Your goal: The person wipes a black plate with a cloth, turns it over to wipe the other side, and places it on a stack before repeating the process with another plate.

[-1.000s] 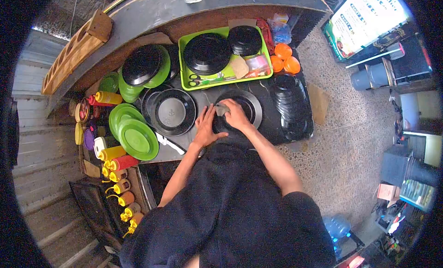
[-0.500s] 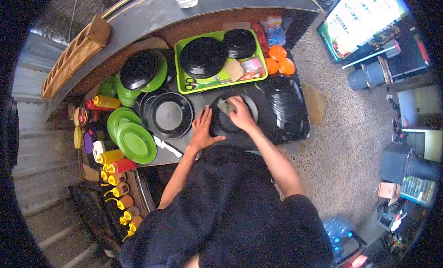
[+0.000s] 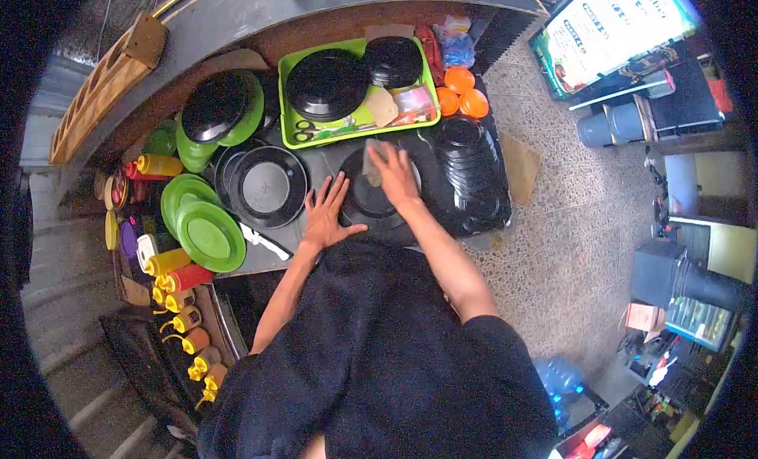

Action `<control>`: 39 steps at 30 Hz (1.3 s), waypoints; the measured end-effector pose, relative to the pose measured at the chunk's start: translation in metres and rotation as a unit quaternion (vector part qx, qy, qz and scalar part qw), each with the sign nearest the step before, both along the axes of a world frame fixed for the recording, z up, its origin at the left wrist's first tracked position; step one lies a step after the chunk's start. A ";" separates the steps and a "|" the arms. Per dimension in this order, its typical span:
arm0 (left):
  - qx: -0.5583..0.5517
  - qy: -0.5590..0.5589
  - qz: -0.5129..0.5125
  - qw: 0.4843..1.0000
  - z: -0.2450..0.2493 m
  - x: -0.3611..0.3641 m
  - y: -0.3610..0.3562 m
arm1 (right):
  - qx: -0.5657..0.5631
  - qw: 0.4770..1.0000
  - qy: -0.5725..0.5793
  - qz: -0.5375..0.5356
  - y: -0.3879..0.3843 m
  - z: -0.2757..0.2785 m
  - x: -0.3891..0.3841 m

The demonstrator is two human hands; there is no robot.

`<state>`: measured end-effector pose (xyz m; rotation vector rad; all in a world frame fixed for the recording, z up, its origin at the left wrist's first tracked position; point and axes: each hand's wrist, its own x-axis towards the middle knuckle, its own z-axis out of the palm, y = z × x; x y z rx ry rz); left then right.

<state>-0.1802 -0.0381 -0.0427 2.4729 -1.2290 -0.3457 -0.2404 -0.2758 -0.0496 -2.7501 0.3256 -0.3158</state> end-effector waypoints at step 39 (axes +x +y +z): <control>-0.164 0.060 0.029 0.984 -0.025 0.008 -0.001 | 0.417 0.906 0.051 0.045 0.065 -0.007 -0.022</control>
